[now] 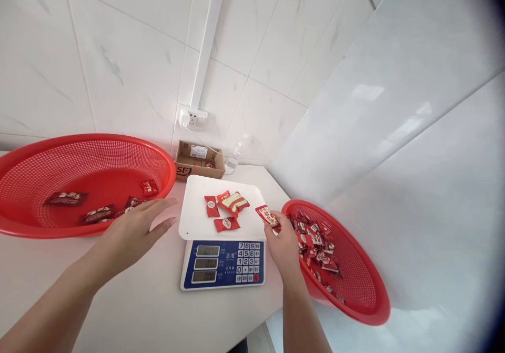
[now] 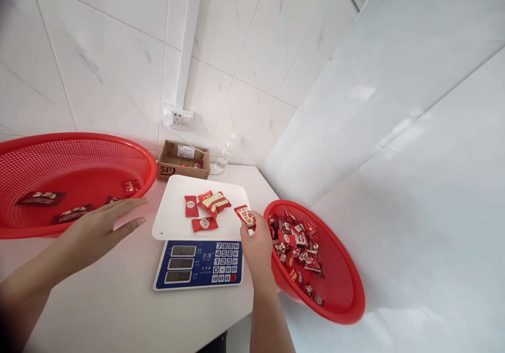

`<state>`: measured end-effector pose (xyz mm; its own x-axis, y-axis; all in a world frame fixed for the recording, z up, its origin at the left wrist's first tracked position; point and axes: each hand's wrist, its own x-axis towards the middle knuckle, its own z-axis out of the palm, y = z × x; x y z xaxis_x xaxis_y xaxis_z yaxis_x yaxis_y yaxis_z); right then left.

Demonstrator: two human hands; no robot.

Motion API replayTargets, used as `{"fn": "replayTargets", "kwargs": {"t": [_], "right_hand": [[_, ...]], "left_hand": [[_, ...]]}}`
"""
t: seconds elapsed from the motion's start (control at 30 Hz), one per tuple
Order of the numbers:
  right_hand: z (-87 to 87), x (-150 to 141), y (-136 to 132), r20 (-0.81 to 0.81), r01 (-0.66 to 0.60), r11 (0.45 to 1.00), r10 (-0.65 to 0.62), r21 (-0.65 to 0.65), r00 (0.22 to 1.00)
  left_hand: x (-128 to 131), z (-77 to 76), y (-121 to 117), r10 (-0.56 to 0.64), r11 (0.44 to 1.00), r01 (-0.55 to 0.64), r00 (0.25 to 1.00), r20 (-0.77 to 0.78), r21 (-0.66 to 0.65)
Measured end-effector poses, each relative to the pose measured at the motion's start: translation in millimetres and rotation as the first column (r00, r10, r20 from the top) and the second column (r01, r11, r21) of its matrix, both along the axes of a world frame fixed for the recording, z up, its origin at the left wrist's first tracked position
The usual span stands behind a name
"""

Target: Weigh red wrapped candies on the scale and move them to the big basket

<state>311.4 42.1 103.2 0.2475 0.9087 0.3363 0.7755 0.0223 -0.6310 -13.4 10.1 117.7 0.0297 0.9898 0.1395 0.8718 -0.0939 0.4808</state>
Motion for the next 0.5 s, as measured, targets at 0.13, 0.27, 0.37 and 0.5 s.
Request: {"fn": "replayTargets", "kwargs": {"t": [0.13,0.27,0.37,0.5], "right_hand": [[4.6,-1.9,-7.9,-0.143,0.009,0.999,-0.002,0.053,0.990],[3.9,3.5,-9.3,-0.329,0.064,0.997,-0.045,0.047,0.943],[1.7,22.3,-8.6,-0.319,0.110,0.989,-0.072,0.104,0.945],[8.0,61.7,-16.0,-0.267,0.223,0.970,-0.189,0.101,0.945]], "left_hand": [[0.5,-2.5,1.1,0.000,1.000,0.000,1.000,-0.006,-0.002],[-0.8,-1.1,-0.2,0.014,1.000,-0.014,1.000,-0.023,0.017],[-1.6,-0.2,-0.5,0.016,0.999,-0.014,0.999,-0.045,0.030],[-2.5,-2.6,1.6,0.012,0.996,-0.005,0.996,-0.084,0.089]]}}
